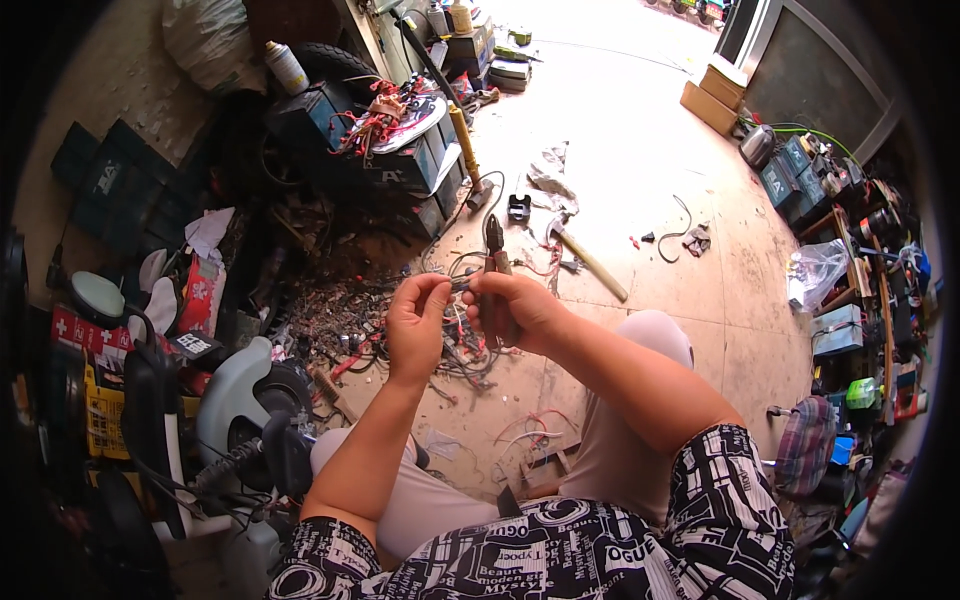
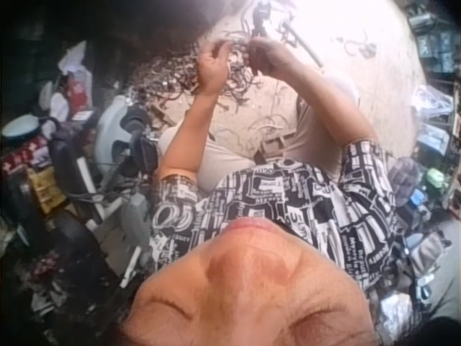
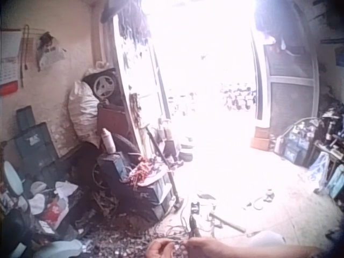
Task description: The person uses a pair of pliers to strip and cut wires from a large bundle of cables on the floor. They handle the wires by hand and use the pliers to strip the insulation off the ends.
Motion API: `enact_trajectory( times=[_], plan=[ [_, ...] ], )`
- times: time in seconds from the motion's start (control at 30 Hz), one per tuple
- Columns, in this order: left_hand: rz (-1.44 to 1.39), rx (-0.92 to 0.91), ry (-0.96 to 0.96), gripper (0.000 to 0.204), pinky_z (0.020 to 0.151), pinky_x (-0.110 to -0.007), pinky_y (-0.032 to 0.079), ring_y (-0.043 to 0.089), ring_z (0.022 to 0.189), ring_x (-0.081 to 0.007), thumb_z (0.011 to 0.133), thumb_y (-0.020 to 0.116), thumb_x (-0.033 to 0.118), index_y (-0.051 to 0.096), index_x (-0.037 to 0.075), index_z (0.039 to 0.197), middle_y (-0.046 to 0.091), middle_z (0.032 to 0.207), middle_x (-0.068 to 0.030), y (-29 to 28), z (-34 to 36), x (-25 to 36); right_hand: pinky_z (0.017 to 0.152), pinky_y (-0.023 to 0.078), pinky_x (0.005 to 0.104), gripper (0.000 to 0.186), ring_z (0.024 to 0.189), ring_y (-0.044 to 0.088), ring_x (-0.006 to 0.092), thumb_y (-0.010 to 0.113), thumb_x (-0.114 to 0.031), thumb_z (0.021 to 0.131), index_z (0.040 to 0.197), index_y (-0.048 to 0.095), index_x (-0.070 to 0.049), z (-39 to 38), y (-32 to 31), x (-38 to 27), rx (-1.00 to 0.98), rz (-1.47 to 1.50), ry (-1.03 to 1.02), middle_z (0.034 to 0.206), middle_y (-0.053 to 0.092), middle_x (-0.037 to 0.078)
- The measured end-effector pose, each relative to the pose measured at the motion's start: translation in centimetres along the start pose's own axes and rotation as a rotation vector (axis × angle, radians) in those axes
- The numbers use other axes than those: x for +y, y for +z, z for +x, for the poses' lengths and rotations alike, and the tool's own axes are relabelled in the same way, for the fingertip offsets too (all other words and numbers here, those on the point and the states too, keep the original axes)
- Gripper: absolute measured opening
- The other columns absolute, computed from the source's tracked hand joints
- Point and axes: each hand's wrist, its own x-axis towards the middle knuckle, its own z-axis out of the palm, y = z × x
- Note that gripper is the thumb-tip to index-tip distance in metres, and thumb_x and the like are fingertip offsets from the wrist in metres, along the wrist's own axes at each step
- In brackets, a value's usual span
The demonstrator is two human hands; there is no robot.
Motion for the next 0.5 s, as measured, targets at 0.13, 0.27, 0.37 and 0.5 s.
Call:
enact_trajectory(
  times=[0.13, 0.27, 0.37, 0.5],
  plan=[
    [0.115, -0.129, -0.009, 0.017, 0.075, -0.021, 0.048, 0.059, 0.085, -0.0081, 0.088, 0.062, 0.008, 0.06, 0.001, 0.103, 0.061, 0.089, -0.0005, 0.4, -0.3, 0.9, 0.053, 0.048, 0.0251, 0.011, 0.06, 0.058, 0.0136, 0.058, -0.017, 0.084, 0.087, 0.057, -0.006, -0.3, 0.3, -0.5, -0.013, -0.117, -0.078, 0.072, 0.06, 0.005],
    [0.018, -0.139, -0.055, 0.013, 0.075, -0.021, 0.049, 0.062, 0.083, -0.0092, 0.089, 0.061, 0.006, 0.06, 0.0, 0.1, 0.064, 0.092, -0.0042, 0.2, -0.3, -0.2, 0.048, 0.043, 0.0242, 0.013, 0.056, 0.056, 0.0119, 0.06, -0.017, 0.083, 0.087, 0.059, -0.005, -0.6, 0.3, -1.0, -0.05, -0.434, -0.097, 0.067, 0.058, 0.004],
    [-0.076, -0.137, -0.105, 0.012, 0.071, -0.021, 0.05, 0.063, 0.078, -0.0091, 0.089, 0.061, 0.007, 0.061, 0.0, 0.098, 0.065, 0.088, -0.0041, 0.2, -0.4, -0.4, 0.046, 0.039, 0.0228, 0.014, 0.054, 0.053, 0.0098, 0.06, -0.019, 0.083, 0.087, 0.059, -0.005, -0.1, 0.3, -0.5, 0.007, -0.489, -0.153, 0.064, 0.057, 0.004],
    [-0.073, -0.08, -0.068, 0.011, 0.066, -0.021, 0.05, 0.063, 0.074, -0.0078, 0.089, 0.061, 0.009, 0.062, 0.0, 0.095, 0.065, 0.085, -0.0023, 0.7, -0.5, -0.8, 0.046, 0.037, 0.0225, 0.014, 0.053, 0.05, 0.0086, 0.059, -0.019, 0.082, 0.084, 0.057, -0.005, 0.1, 0.5, 0.1, 0.075, -0.515, -0.263, 0.063, 0.056, 0.004]
  ],
)
